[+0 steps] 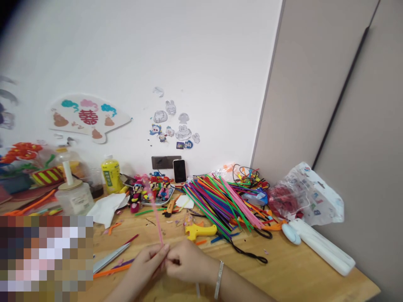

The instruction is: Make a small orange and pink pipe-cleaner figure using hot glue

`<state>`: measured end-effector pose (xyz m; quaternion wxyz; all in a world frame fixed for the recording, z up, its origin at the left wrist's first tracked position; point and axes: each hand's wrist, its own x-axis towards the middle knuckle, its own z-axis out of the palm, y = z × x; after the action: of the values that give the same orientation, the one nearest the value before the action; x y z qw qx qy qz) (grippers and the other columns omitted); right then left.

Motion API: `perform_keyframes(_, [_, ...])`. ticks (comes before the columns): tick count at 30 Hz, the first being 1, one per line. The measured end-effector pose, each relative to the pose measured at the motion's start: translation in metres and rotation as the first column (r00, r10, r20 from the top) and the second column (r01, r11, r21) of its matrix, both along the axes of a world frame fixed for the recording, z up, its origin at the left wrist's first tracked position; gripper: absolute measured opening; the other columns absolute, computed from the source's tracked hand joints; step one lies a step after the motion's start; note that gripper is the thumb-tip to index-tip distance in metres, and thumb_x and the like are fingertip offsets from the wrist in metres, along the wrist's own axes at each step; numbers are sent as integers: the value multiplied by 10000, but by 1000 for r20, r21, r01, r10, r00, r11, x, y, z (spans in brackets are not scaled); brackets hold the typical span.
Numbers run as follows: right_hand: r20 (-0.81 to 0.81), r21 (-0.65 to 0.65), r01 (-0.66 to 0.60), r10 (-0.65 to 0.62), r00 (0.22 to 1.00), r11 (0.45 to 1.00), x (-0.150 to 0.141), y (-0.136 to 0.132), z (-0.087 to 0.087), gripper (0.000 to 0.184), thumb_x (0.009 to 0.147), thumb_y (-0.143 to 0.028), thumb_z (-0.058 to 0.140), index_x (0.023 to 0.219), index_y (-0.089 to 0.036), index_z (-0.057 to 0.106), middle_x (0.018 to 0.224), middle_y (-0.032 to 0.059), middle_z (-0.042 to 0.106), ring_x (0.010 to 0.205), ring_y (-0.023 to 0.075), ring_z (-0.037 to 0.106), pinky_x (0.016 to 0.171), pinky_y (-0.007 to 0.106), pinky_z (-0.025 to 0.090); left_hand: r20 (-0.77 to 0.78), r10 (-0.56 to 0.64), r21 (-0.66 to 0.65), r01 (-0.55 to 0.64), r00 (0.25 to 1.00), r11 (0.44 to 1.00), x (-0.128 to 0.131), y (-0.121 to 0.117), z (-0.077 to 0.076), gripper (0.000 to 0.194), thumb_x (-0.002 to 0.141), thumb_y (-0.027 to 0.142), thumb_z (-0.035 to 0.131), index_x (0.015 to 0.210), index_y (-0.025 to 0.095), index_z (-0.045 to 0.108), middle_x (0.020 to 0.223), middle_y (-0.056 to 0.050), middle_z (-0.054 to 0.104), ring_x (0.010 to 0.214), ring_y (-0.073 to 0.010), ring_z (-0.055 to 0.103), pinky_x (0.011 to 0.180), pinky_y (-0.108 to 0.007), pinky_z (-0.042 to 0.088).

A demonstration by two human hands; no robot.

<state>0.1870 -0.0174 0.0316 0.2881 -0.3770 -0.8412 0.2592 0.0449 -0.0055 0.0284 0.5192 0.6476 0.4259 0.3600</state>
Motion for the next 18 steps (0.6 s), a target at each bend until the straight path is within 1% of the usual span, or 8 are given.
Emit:
perform_keyframes(1, [30, -3, -15, 15, 999, 1000, 1, 0, 1, 256, 670, -69, 449, 477, -172, 314, 464, -77, 256, 438, 52, 264, 426, 194, 184, -5, -17, 2, 17, 1000, 1000, 0, 0, 0, 532, 569, 702, 477, 434, 192, 408, 428, 57, 361, 440, -96, 310, 418, -215, 227])
perform_keyframes(3, [37, -11, -8, 8, 999, 1000, 2, -1, 3, 246, 696, -90, 453, 488, -168, 347, 480, -74, 279, 451, 55, 282, 435, 195, 195, 19, 16, -24, -15, 1000, 1000, 1, -1, -1, 534, 565, 706, 478, 435, 193, 409, 400, 68, 346, 409, -85, 287, 406, -212, 209])
perform_keyframes(6, [-49, -22, 45, -46, 998, 999, 1, -2, 6, 231, 777, -218, 469, 559, -164, 415, 532, -67, 321, 505, 66, 320, 465, 189, 232, 99, 156, -121, -144, 983, 982, 1, 0, 0, 530, 575, 710, 468, 452, 198, 410, 325, 100, 296, 334, -64, 232, 376, -203, 162])
perform_keyframes(8, [-91, -4, 81, -81, 993, 997, -2, -3, 7, 221, 803, -276, 464, 614, -164, 449, 562, -61, 360, 541, 75, 351, 497, 189, 261, 132, 204, -167, -182, 970, 969, 1, 0, 1, 538, 587, 717, 447, 465, 194, 429, 298, 101, 311, 300, -60, 235, 362, -199, 159])
perform_keyframes(11, [-130, 55, 129, -121, 984, 990, -6, -4, 5, 242, 848, -267, 391, 641, -162, 459, 595, -44, 405, 583, 85, 388, 546, 196, 290, 149, 175, -162, -151, 973, 975, 1, 0, 0, 553, 595, 726, 424, 428, 199, 397, 272, 88, 331, 277, -60, 258, 352, -200, 176])
perform_keyframes(13, [-163, 68, 156, -143, 976, 985, -8, -4, 3, 275, 865, -265, 349, 629, -161, 444, 595, -39, 408, 581, 85, 390, 550, 199, 292, 145, 157, -152, -135, 977, 979, 3, -1, 0, 544, 588, 715, 448, 413, 205, 374, 268, 87, 329, 275, -60, 264, 350, -199, 175])
perform_keyframes(15, [-192, 53, 176, -163, 968, 983, -8, -3, 1, 293, 864, -268, 341, 600, -164, 415, 565, -44, 382, 550, 81, 368, 524, 199, 278, 135, 171, -157, -150, 976, 976, 4, -3, 1, 522, 576, 698, 481, 423, 210, 375, 281, 96, 313, 280, -61, 254, 347, -199, 167])
perform_keyframes(18, [-197, 6, 166, -162, 967, 986, -6, 0, 1, 291, 838, -236, 359, 555, -169, 366, 524, -57, 323, 506, 70, 310, 475, 197, 236, 109, 194, -145, -178, 975, 973, 3, -5, 4, 491, 586, 670, 495, 448, 213, 379, 339, 102, 296, 321, -66, 239, 354, -203, 165])
